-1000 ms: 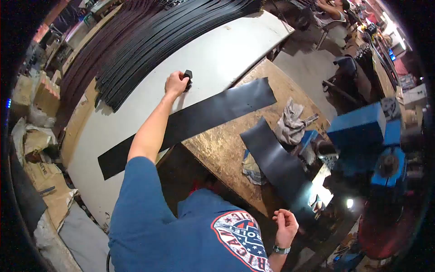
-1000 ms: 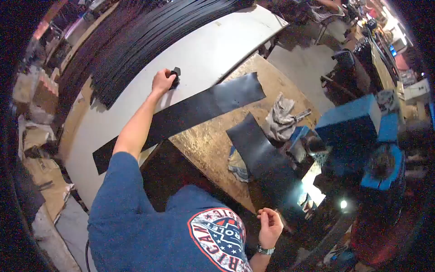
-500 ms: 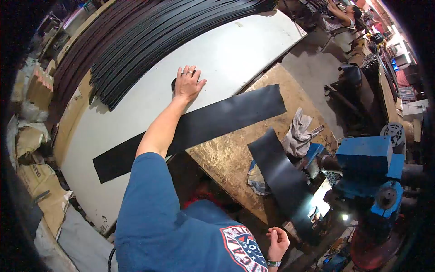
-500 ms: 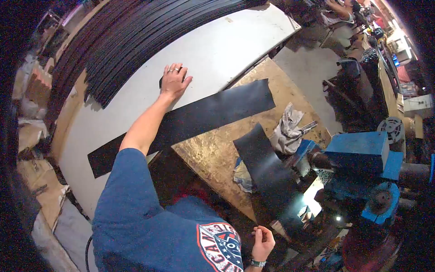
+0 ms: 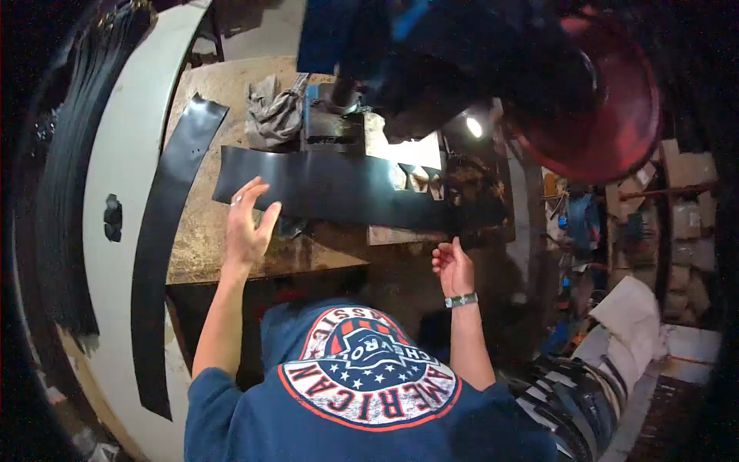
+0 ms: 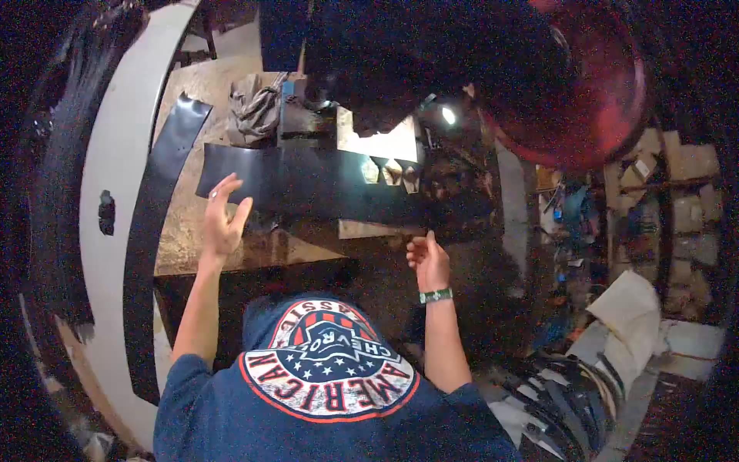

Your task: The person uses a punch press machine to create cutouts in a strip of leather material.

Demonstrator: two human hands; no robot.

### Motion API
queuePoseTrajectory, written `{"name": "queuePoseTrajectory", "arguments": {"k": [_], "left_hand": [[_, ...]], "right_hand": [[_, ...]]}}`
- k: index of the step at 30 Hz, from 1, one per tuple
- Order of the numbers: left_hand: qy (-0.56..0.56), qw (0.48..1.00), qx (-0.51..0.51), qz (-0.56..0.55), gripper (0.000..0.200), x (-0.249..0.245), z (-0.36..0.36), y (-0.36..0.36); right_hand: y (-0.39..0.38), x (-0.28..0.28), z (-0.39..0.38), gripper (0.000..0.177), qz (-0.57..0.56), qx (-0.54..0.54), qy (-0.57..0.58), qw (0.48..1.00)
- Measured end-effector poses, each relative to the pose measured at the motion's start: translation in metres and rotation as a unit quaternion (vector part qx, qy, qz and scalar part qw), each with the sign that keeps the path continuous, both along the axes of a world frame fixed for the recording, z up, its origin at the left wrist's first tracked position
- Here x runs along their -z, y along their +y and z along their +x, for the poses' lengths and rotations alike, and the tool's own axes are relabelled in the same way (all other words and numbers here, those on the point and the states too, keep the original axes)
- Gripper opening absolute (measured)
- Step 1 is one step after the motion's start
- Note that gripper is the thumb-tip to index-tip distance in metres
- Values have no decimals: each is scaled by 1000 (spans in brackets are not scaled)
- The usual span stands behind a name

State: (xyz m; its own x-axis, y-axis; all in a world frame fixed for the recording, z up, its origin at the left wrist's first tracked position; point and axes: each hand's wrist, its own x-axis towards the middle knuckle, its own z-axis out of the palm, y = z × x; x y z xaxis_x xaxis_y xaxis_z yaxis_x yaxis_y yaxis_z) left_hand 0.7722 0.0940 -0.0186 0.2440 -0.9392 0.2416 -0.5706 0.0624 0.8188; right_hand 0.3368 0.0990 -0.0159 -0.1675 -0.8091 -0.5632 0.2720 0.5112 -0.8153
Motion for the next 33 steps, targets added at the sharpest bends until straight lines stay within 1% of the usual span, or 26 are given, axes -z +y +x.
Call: {"name": "queuePoseTrajectory", "arguments": {"k": [3,4,7,8,9,10,13,16,17,18,19,21,22,23,25,26,27,29,31,33], "left_hand": [[-38,999,29,-15,41,10,-15,-36],[-50,998,47,-12,48,12,-19,-48],[-27,995,95,23,54,12,-30,-76],[-29,992,121,32,60,15,-26,-87],[-52,988,140,28,62,21,-22,-95],[-42,986,155,44,64,19,-21,-98],[-33,978,184,87,68,20,-12,-113],[-66,973,188,116,68,19,-4,-125],[-81,972,185,122,68,17,-3,-129],[-94,968,174,155,61,15,0,-134],[-120,967,166,152,59,18,5,-138],[-172,963,147,145,56,27,19,-148],[-125,968,161,145,54,9,11,-146],[-107,957,182,199,52,-22,-4,-145],[-93,967,159,179,47,-24,-9,-153],[-90,966,163,177,46,-21,-7,-159],[-87,966,169,175,45,-17,-7,-167],[-71,965,171,183,43,-25,-13,-168],[-49,963,171,202,43,-32,-22,-168],[-78,963,165,197,43,-18,-12,-177]], "right_hand": [[-8,19,1,40,47,64,-100,992],[-12,41,-11,46,54,49,-144,987],[-20,17,7,43,38,81,-267,960],[-20,15,5,42,35,79,-288,954],[-23,16,3,42,31,74,-311,947],[-27,17,0,42,25,67,-332,941],[-39,61,-16,48,-96,48,-378,920],[-47,66,-16,40,-90,39,-419,902],[-50,70,-18,37,-88,26,-398,913],[-53,74,-19,34,-85,11,-376,923],[-55,79,-20,31,-80,-5,-353,932],[-58,56,-17,25,-133,25,-241,961],[-60,46,-15,23,-156,39,-182,970],[-63,47,-17,21,-158,39,-139,977],[-77,46,-27,19,-164,34,-49,985],[-84,45,-23,19,-166,73,-46,982],[-89,43,-22,19,-167,76,-34,982],[-97,36,-18,20,-167,82,-10,982],[-101,29,-12,20,-183,101,-30,977],[-106,30,-8,20,-191,103,-41,975]]}}
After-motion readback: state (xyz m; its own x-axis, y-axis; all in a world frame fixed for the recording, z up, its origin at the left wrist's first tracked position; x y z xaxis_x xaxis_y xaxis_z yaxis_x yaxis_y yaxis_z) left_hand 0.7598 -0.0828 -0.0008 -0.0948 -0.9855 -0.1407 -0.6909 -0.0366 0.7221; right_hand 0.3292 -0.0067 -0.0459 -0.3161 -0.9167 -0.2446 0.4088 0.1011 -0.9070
